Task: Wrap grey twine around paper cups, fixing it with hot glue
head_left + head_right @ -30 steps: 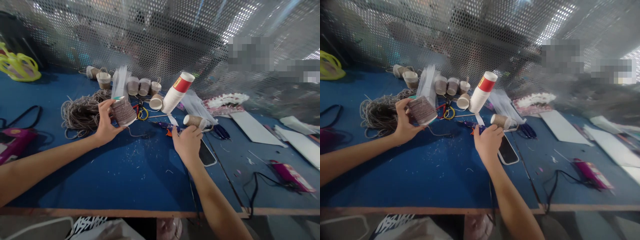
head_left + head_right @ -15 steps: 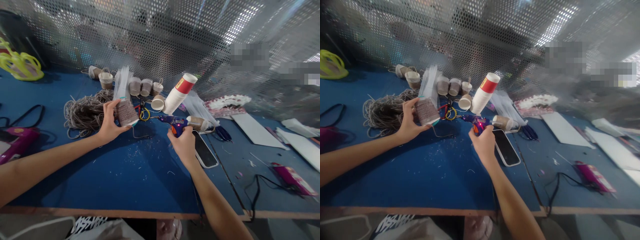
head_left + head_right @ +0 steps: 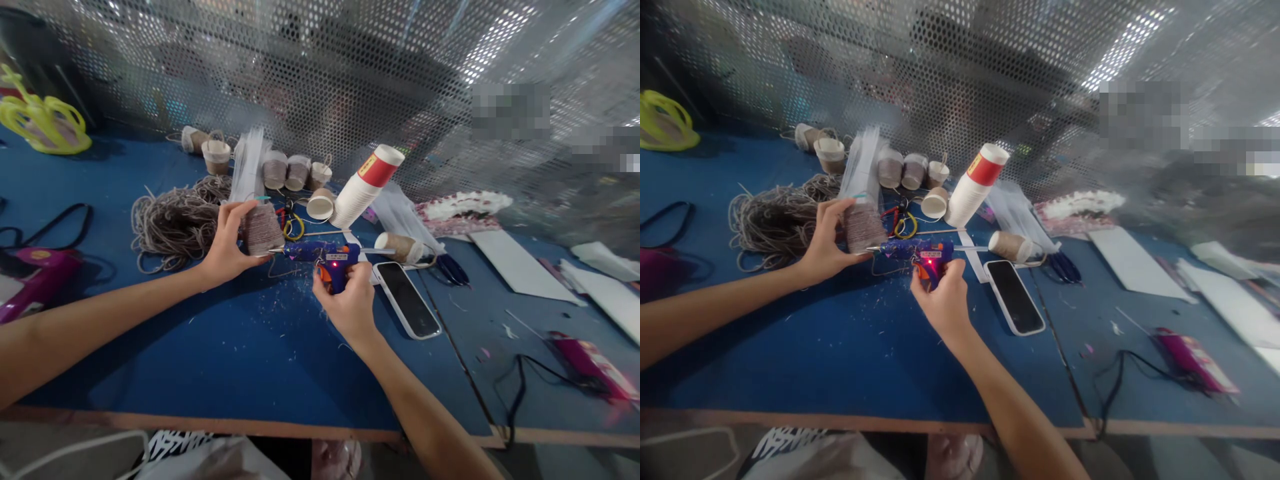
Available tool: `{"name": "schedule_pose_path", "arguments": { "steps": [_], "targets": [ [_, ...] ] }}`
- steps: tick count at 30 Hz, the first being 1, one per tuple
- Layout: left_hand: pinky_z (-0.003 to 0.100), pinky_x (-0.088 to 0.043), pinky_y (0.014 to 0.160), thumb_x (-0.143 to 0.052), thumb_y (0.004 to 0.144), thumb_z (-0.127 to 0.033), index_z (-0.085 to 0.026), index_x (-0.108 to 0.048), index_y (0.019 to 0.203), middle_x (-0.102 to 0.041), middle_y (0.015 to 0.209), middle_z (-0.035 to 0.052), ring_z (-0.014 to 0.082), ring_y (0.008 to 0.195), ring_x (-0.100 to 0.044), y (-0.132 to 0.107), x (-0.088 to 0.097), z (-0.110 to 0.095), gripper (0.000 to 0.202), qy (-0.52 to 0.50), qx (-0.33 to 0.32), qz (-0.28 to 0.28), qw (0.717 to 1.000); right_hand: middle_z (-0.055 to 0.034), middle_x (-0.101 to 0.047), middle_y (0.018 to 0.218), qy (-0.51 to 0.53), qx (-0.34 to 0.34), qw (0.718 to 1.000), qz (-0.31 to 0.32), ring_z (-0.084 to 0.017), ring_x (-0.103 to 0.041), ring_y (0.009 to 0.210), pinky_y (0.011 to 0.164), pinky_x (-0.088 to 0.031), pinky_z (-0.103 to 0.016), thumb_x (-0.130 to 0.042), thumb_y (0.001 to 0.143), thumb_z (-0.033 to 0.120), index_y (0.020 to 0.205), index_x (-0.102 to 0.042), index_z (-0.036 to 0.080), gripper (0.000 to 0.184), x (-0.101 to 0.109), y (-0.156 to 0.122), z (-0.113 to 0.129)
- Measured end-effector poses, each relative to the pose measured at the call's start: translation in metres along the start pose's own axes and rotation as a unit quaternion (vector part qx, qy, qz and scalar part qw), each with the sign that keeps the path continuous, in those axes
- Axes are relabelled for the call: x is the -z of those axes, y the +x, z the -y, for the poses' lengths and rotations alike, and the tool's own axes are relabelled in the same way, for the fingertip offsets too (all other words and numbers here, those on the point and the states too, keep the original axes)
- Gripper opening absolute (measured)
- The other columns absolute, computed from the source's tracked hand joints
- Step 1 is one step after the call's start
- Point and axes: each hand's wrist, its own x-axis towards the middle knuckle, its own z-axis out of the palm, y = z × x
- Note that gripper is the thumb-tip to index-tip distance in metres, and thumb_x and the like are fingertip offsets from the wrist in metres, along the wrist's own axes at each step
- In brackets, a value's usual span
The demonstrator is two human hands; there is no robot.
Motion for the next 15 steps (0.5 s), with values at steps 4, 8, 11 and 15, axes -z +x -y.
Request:
{"name": "schedule_pose_path", "arguments": {
  "steps": [4,8,11,15],
  "targets": [
    [0.041,-0.059,0.088,-0.087,0.062,-0.020,-0.032,-0.037,0.141,-0.039,0.126,0.0077,0.0277,0.119,-0.049,0.0001,-0.0003,-0.0007,0.094,0.000,0.000,-0.001,1.000,0.0052,-0.058,0.062,-0.006,0.016,1.000,0.004,-0.018,-0.063,0.050,0.046,-0.050,-0.032,-0.062,0.077,0.039,0.085,-0.028,0.028,0.038,-0.0004,-0.0008,-0.0006],
    [0.045,-0.057,0.094,-0.088,0.060,-0.020,-0.032,-0.039,0.140,-0.040,0.126,0.0075,0.0286,0.120,-0.048,0.0003,-0.0002,-0.0005,0.095,-0.002,-0.006,-0.003,1.000,0.0048,-0.057,0.062,-0.014,0.026,1.000,-0.001,-0.018,-0.062,0.049,0.046,-0.050,-0.033,-0.061,0.078,0.038,0.086,-0.027,0.028,0.036,-0.0016,-0.0022,-0.0018],
    [0.047,-0.056,0.096,-0.089,0.059,-0.019,-0.031,-0.039,0.141,-0.040,0.126,0.0077,0.0288,0.120,-0.048,0.0005,-0.0003,-0.0002,0.096,-0.002,-0.008,-0.002,1.000,0.0045,-0.056,0.062,-0.013,0.038,0.999,-0.005,-0.019,-0.062,0.049,0.045,-0.049,-0.032,-0.060,0.078,0.037,0.086,-0.027,0.028,0.036,-0.0021,-0.0028,-0.0023],
    [0.047,-0.056,0.097,-0.088,0.060,-0.018,-0.031,-0.040,0.140,-0.039,0.125,0.0072,0.0285,0.121,-0.047,0.0005,-0.0003,-0.0008,0.094,-0.003,-0.007,-0.005,1.000,0.0040,-0.055,0.063,-0.016,0.047,0.999,-0.015,-0.018,-0.061,0.049,0.043,-0.049,-0.032,-0.060,0.078,0.036,0.086,-0.028,0.028,0.035,-0.0025,-0.0029,-0.0022]
  ]
}}
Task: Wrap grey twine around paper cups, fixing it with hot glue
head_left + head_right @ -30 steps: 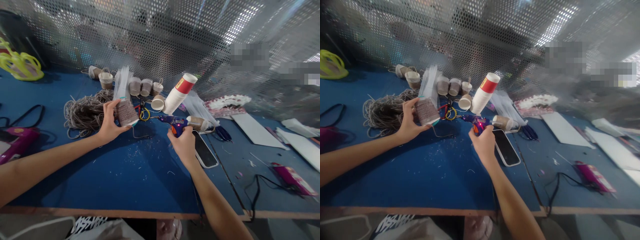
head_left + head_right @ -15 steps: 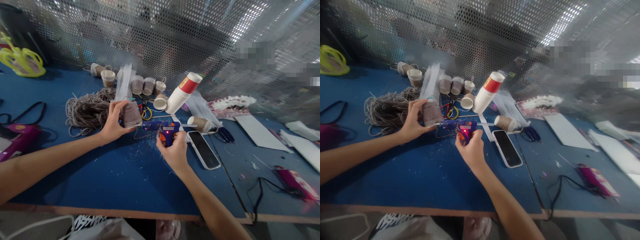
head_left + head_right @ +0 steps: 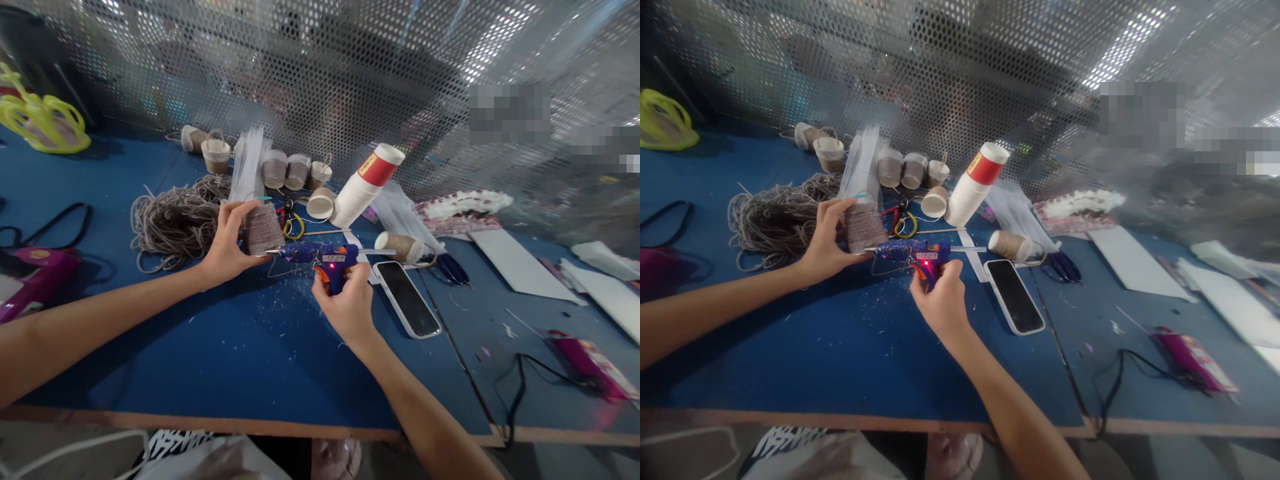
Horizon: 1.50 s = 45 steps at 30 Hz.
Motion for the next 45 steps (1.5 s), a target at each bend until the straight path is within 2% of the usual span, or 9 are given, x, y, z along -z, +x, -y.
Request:
{"name": "schedule_pose_path", "arguments": {
  "steps": [6,17,24,30,35,41,45],
  "targets": [
    [0.038,-0.060,0.085,-0.088,0.060,-0.021,-0.030,-0.041,0.139,-0.039,0.125,0.0078,0.0279,0.120,-0.048,-0.001,0.000,0.000,0.092,-0.008,0.012,0.006,1.000,0.0036,-0.055,0.063,-0.007,0.012,1.000,-0.011,-0.018,-0.061,0.049,0.043,-0.048,-0.031,-0.059,0.077,0.034,0.086,-0.027,0.028,0.034,-0.001,-0.001,0.000],
    [0.034,-0.060,0.080,-0.086,0.060,-0.020,-0.027,-0.042,0.137,-0.039,0.126,0.0084,0.0275,0.118,-0.050,-0.001,-0.002,0.003,0.090,-0.031,0.026,-0.006,0.999,0.0055,-0.051,0.063,-0.012,0.014,1.000,-0.019,-0.018,-0.060,0.049,0.044,-0.047,-0.029,-0.062,0.076,0.030,0.085,-0.026,0.028,0.037,0.001,0.000,-0.006],
    [0.033,-0.061,0.072,-0.088,0.057,-0.024,-0.027,-0.043,0.136,-0.039,0.127,0.0102,0.0252,0.108,-0.055,-0.003,-0.006,0.008,0.091,-0.069,0.040,-0.026,0.996,0.0037,-0.052,0.064,-0.031,0.007,0.999,-0.037,-0.019,-0.060,0.050,0.044,-0.047,-0.031,-0.060,0.076,0.031,0.085,-0.026,0.028,0.035,0.002,0.002,-0.006],
    [0.037,-0.060,0.078,-0.087,0.060,-0.026,-0.028,-0.041,0.136,-0.038,0.130,0.0107,0.0274,0.114,-0.054,-0.003,-0.005,0.010,0.088,-0.072,0.038,-0.023,0.996,0.0046,-0.049,0.064,-0.042,-0.005,0.998,-0.043,-0.019,-0.059,0.051,0.045,-0.047,-0.031,-0.060,0.075,0.032,0.084,-0.025,0.028,0.036,0.005,0.004,-0.007],
    [0.037,-0.060,0.078,-0.087,0.059,-0.023,-0.029,-0.039,0.137,-0.037,0.132,0.0111,0.0287,0.116,-0.053,-0.004,-0.006,0.012,0.091,-0.065,0.033,-0.022,0.997,0.0044,-0.047,0.065,-0.042,0.002,0.998,-0.051,-0.019,-0.059,0.054,0.046,-0.046,-0.031,-0.059,0.075,0.030,0.084,-0.026,0.028,0.035,0.006,0.005,-0.008],
    [0.040,-0.061,0.082,-0.087,0.059,-0.020,-0.030,-0.037,0.139,-0.036,0.136,0.0115,0.0305,0.120,-0.053,-0.005,-0.005,0.013,0.095,-0.066,0.040,-0.018,0.997,0.0014,-0.051,0.068,-0.043,-0.014,0.998,-0.045,-0.023,-0.062,0.059,0.052,-0.050,-0.036,-0.059,0.075,0.030,0.087,-0.029,0.027,0.032,0.007,0.005,-0.011],
    [0.039,-0.062,0.080,-0.088,0.061,-0.024,-0.031,-0.035,0.140,-0.034,0.139,0.0119,0.0301,0.120,-0.054,-0.006,-0.005,0.014,0.095,-0.082,0.047,-0.009,0.996,0.0017,-0.052,0.066,-0.050,-0.017,0.997,-0.055,-0.022,-0.061,0.057,0.050,-0.050,-0.035,-0.058,0.074,0.030,0.085,-0.029,0.028,0.032,0.007,0.006,-0.012]
  ]
}}
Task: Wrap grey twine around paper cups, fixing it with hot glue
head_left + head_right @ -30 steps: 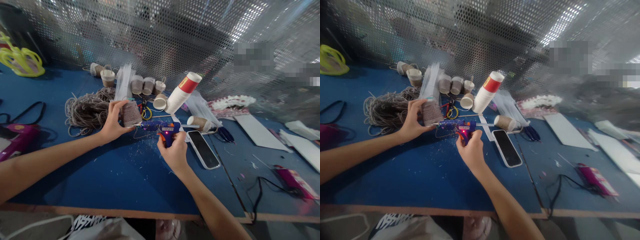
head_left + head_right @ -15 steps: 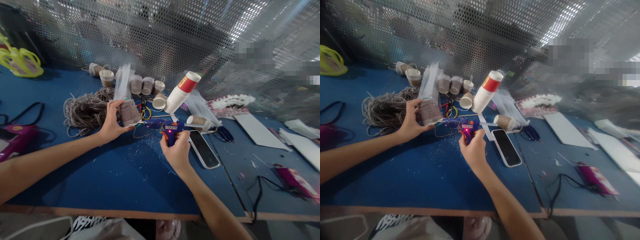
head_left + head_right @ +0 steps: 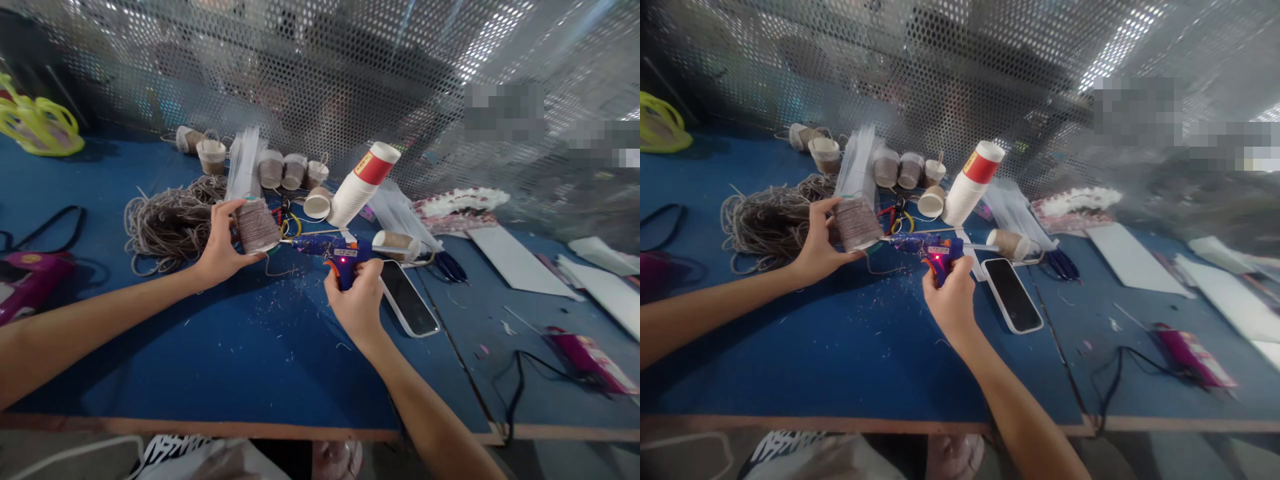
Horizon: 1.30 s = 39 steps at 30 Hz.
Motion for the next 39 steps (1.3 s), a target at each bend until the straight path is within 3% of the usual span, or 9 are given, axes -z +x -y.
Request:
{"name": "schedule_pose_path", "arguments": {
  "steps": [13,20,22,25,28,31,33,36,39],
  "targets": [
    [0.041,-0.062,0.083,-0.087,0.062,-0.028,-0.033,-0.035,0.140,-0.034,0.137,0.0100,0.0296,0.120,-0.055,0.000,-0.001,-0.002,0.094,-0.021,-0.015,-0.002,1.000,0.0064,-0.044,0.063,-0.003,-0.015,1.000,0.012,-0.017,-0.053,0.051,0.049,-0.045,-0.031,-0.056,0.074,0.027,0.085,-0.027,0.027,0.031,-0.005,0.002,-0.009],
    [0.041,-0.061,0.084,-0.087,0.061,-0.021,-0.035,-0.038,0.144,-0.039,0.132,0.0093,0.0280,0.114,-0.055,0.002,0.003,-0.005,0.098,0.024,-0.018,0.024,0.999,0.0041,-0.048,0.063,-0.020,-0.112,0.993,0.039,-0.021,-0.057,0.057,0.051,-0.048,-0.035,-0.072,0.070,0.049,0.083,-0.026,0.028,0.052,-0.014,0.011,-0.036],
    [0.041,-0.061,0.085,-0.086,0.062,-0.019,-0.035,-0.035,0.147,-0.042,0.131,0.0093,0.0289,0.116,-0.055,0.003,0.004,-0.007,0.101,0.040,-0.024,0.036,0.998,0.0000,-0.052,0.066,-0.061,-0.122,0.990,0.041,-0.026,-0.061,0.066,0.058,-0.051,-0.041,-0.073,0.068,0.059,0.083,-0.028,0.027,0.058,-0.015,0.012,-0.041],
    [0.042,-0.060,0.090,-0.083,0.065,-0.017,-0.035,-0.031,0.150,-0.046,0.132,0.0089,0.0292,0.119,-0.055,0.004,0.005,-0.011,0.101,0.063,-0.031,0.055,0.996,-0.0164,-0.060,0.088,-0.133,-0.099,0.986,-0.016,-0.039,-0.061,0.093,0.077,-0.050,-0.058,-0.069,0.069,0.070,0.087,-0.037,0.023,0.059,-0.011,0.013,-0.035],
    [0.040,-0.060,0.090,-0.083,0.066,-0.017,-0.032,-0.032,0.150,-0.048,0.135,0.0096,0.0289,0.120,-0.055,0.005,0.005,-0.015,0.100,0.077,-0.029,0.065,0.994,-0.0240,-0.059,0.116,-0.096,0.000,0.994,-0.047,-0.039,-0.054,0.115,0.094,-0.041,-0.061,-0.060,0.084,0.054,0.097,-0.043,0.020,0.040,0.001,0.011,-0.012],
    [0.038,-0.060,0.089,-0.083,0.066,-0.018,-0.031,-0.034,0.150,-0.048,0.136,0.0103,0.0293,0.123,-0.054,0.006,0.006,-0.017,0.098,0.084,-0.025,0.072,0.994,-0.0141,-0.061,0.131,0.048,0.140,0.986,0.081,-0.029,-0.055,0.117,0.097,-0.039,-0.052,-0.050,0.090,0.029,0.099,-0.043,0.025,0.012,0.013,0.005,0.013],
    [0.042,-0.057,0.096,-0.084,0.066,-0.019,-0.030,-0.035,0.149,-0.048,0.135,0.0098,0.0296,0.125,-0.053,0.006,0.006,-0.017,0.097,0.085,-0.033,0.074,0.993,-0.0076,-0.063,0.135,0.121,0.185,0.958,0.181,-0.025,-0.056,0.113,0.096,-0.040,-0.049,-0.047,0.089,0.022,0.098,-0.042,0.027,0.012,0.015,-0.001,0.025],
    [0.047,-0.053,0.104,-0.087,0.066,-0.025,-0.031,-0.036,0.149,-0.049,0.134,0.0095,0.0296,0.125,-0.053,0.007,0.006,-0.016,0.098,0.085,-0.046,0.076,0.992,-0.0023,-0.065,0.136,0.164,0.183,0.928,0.281,-0.024,-0.054,0.109,0.096,-0.040,-0.049,-0.046,0.087,0.021,0.095,-0.042,0.028,0.011,0.012,-0.008,0.032],
    [0.049,-0.053,0.104,-0.088,0.067,-0.034,-0.031,-0.036,0.149,-0.050,0.134,0.0099,0.0301,0.125,-0.053,0.007,0.006,-0.017,0.097,0.086,-0.054,0.076,0.992,-0.0001,-0.064,0.138,0.159,0.150,0.920,0.327,-0.025,-0.050,0.109,0.098,-0.039,-0.051,-0.048,0.086,0.022,0.094,-0.043,0.028,0.010,0.008,-0.010,0.033]
  ]
}}
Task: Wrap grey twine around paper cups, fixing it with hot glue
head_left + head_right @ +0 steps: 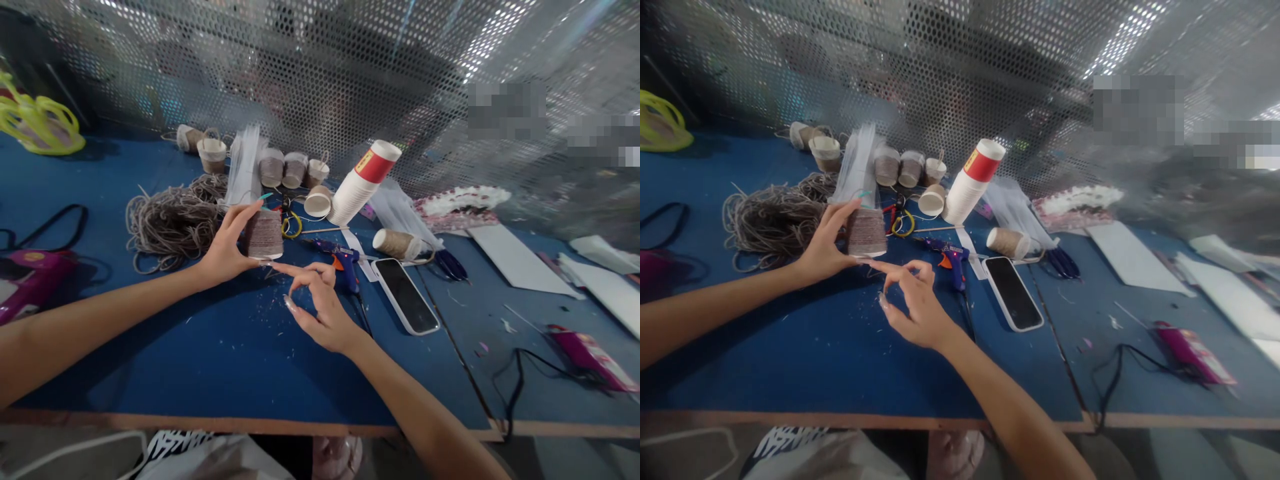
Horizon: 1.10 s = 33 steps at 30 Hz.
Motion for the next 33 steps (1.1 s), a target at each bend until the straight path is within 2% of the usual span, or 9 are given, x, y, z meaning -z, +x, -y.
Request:
{"name": "schedule_pose_path", "arguments": {
  "steps": [6,13,18,23,28,33],
  "targets": [
    [0.048,-0.052,0.105,-0.084,0.069,-0.028,-0.031,-0.036,0.148,-0.049,0.134,0.0095,0.0297,0.126,-0.053,0.000,0.000,-0.001,0.093,-0.006,-0.008,0.000,1.000,-0.0015,-0.060,0.142,0.056,-0.042,0.997,0.016,-0.026,-0.048,0.112,0.102,-0.037,-0.053,-0.050,0.087,0.027,0.094,-0.045,0.027,0.009,0.000,0.002,-0.001],
    [0.046,-0.053,0.104,-0.083,0.066,-0.020,-0.030,-0.038,0.147,-0.047,0.133,0.0087,0.0288,0.126,-0.052,0.000,0.002,-0.003,0.093,-0.026,0.015,0.007,1.000,-0.0087,-0.062,0.136,0.248,-0.103,0.963,0.001,-0.026,-0.056,0.118,0.094,-0.042,-0.048,-0.050,0.086,0.034,0.095,-0.041,0.027,0.014,-0.004,0.004,-0.018],
    [0.046,-0.053,0.104,-0.083,0.066,-0.021,-0.030,-0.039,0.146,-0.047,0.133,0.0093,0.0292,0.127,-0.051,0.000,0.002,-0.003,0.092,-0.025,0.014,0.005,1.000,-0.0087,-0.061,0.138,0.245,-0.093,0.965,0.011,-0.027,-0.052,0.125,0.103,-0.039,-0.053,-0.050,0.088,0.034,0.094,-0.043,0.027,0.012,-0.002,0.003,-0.013],
    [0.039,-0.058,0.092,-0.084,0.067,-0.025,-0.029,-0.039,0.146,-0.048,0.132,0.0100,0.0286,0.123,-0.052,0.000,0.001,-0.003,0.091,-0.024,0.018,0.003,1.000,-0.0101,-0.061,0.139,0.233,-0.107,0.966,0.022,-0.028,-0.053,0.124,0.102,-0.041,-0.053,-0.049,0.088,0.037,0.094,-0.043,0.027,0.014,-0.002,0.003,-0.009],
    [0.040,-0.057,0.095,-0.083,0.069,-0.025,-0.031,-0.039,0.146,-0.048,0.133,0.0085,0.0279,0.123,-0.052,0.000,0.002,-0.004,0.089,-0.013,0.018,0.005,1.000,-0.0111,-0.064,0.132,0.265,-0.113,0.957,-0.023,-0.027,-0.058,0.120,0.093,-0.047,-0.048,-0.048,0.088,0.037,0.092,-0.041,0.026,0.014,-0.004,0.005,-0.017],
    [0.035,-0.058,0.086,-0.081,0.069,-0.022,-0.030,-0.039,0.145,-0.049,0.131,0.0087,0.0253,0.116,-0.056,0.000,0.001,-0.002,0.087,-0.012,0.019,-0.008,1.000,-0.0102,-0.067,0.126,0.336,-0.121,0.932,-0.070,-0.024,-0.060,0.119,0.101,-0.043,-0.047,-0.049,0.088,0.037,0.091,-0.042,0.026,0.014,-0.006,0.006,-0.025]
  ]
}}
